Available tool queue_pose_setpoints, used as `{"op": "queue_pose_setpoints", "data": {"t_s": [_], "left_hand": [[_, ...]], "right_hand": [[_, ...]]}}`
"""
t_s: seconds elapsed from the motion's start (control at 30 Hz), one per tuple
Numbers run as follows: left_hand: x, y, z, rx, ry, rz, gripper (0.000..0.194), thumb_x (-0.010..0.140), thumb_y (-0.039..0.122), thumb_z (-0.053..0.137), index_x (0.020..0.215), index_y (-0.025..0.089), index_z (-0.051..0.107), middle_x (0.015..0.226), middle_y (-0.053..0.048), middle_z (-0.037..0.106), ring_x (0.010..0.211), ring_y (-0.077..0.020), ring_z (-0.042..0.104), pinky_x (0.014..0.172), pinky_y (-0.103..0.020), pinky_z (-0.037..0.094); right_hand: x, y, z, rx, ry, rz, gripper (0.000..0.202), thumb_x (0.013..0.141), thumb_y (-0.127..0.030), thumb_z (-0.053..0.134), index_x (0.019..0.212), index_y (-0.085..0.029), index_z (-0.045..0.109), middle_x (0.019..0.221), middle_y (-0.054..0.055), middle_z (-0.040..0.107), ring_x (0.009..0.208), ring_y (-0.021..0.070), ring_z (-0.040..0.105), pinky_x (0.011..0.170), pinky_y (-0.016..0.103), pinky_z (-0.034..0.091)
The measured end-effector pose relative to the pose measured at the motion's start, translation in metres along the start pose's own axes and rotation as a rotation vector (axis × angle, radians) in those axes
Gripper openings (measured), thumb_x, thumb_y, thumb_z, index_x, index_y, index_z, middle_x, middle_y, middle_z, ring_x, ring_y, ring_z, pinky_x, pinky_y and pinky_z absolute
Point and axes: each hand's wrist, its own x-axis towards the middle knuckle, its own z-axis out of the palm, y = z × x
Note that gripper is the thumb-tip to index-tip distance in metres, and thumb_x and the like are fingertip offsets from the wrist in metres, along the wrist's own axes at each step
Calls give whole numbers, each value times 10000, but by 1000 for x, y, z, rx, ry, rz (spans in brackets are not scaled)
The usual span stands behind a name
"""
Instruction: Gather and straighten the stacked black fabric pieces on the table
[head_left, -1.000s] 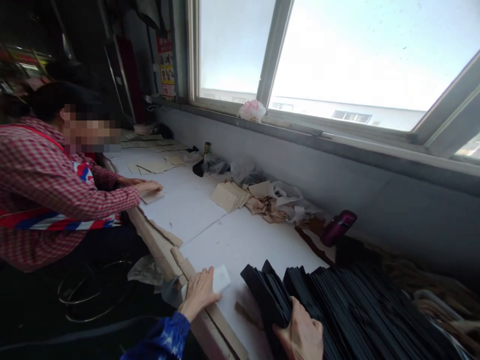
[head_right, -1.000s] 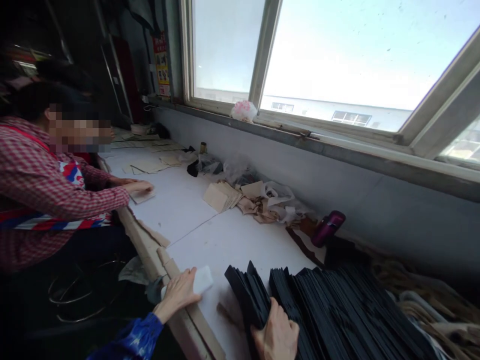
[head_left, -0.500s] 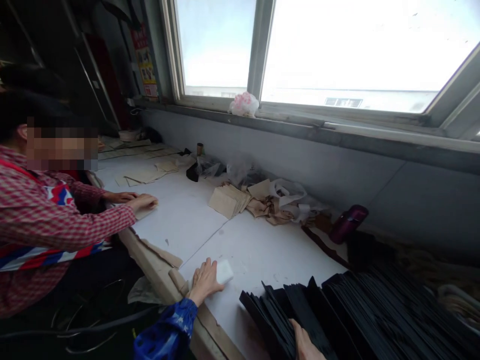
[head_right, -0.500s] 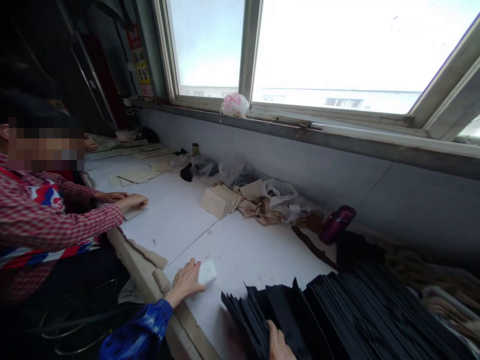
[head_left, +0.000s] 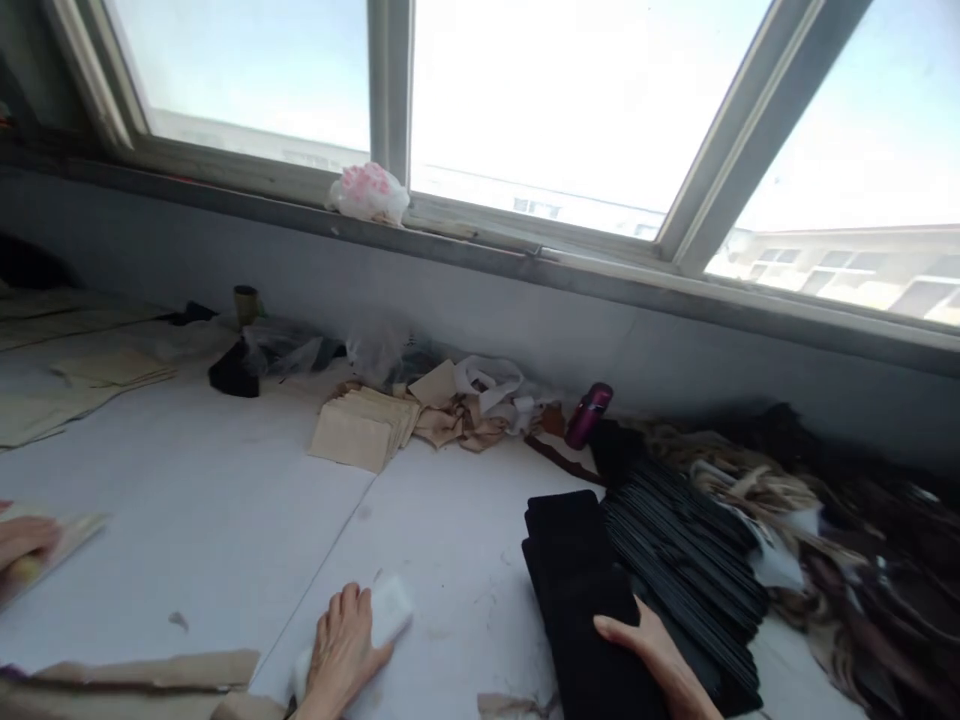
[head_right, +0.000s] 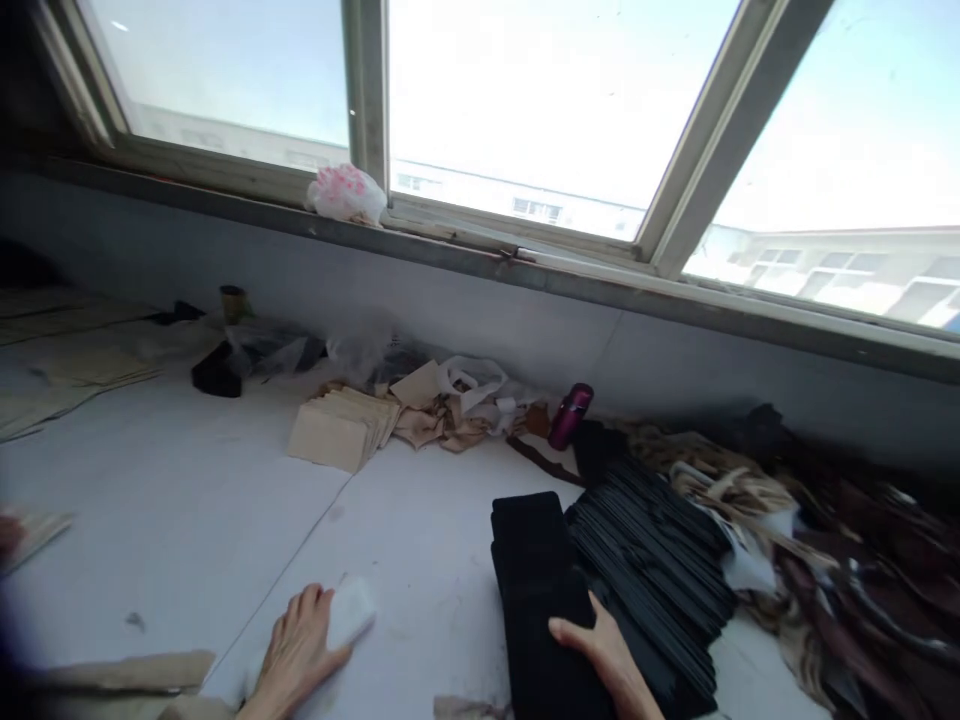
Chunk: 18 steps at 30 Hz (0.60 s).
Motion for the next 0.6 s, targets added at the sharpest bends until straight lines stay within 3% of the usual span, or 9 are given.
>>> {"op": "queue_pose_setpoints", "data": {"t_s": [0.07,0.13,0.23,0.3,0.4,0.5,0.6], "left_hand": [[-2,5,3,-131,14,33,631,751,109,712,1341,42,497,1489,-237,395,1443,-383,258,1199,-509,163],[-4,21,12,-311,5,96,683,806,180,661,1429,63,404,1576,-221,281,1511,-322,123,1245,-441,68],[-4,63,42,-642,-137,179,767,827,338,648,1485,125,317,1547,-170,378,1459,-285,317,1220,-428,248],[-2,95,67,-851,-288,153,877,778,387,710,1483,65,300,1476,-247,460,1313,-345,521,1092,-481,435],[3,133,93,-1116,-436,139,766,863,503,634,1437,63,381,1390,-247,557,1245,-333,593,1041,-493,481],[9,148,100,-1300,-537,119,652,916,565,552,1392,130,458,1323,-173,638,1183,-294,647,1018,-475,511],[17,148,99,-1333,-570,-22,556,938,533,561,1318,128,533,1229,-156,696,1099,-291,693,981,-473,536]], "right_hand": [[-1,2,7,108,4,-18,355,931,-338,618,1222,-137,605,1185,98,711,1076,231,689,987,474,515],[-2,3,16,183,14,-45,353,953,-349,611,1242,-147,601,1234,97,685,1110,236,670,1005,488,502],[-5,4,33,230,4,-85,369,943,-334,641,1263,-156,593,1220,89,681,1093,237,669,982,487,517],[-9,3,45,225,-21,-105,371,943,-331,645,1266,-156,591,1177,82,694,1045,231,685,940,471,544],[-19,0,62,168,-47,-145,376,944,-347,644,1265,-156,595,1131,76,710,981,215,704,872,435,579],[-23,-5,77,42,7,-185,362,936,-376,651,1219,-152,623,1077,65,723,942,205,710,841,415,587],[-17,-7,79,-146,169,-202,376,889,-393,705,1182,-162,656,1108,67,723,1005,226,695,906,450,555]]}}
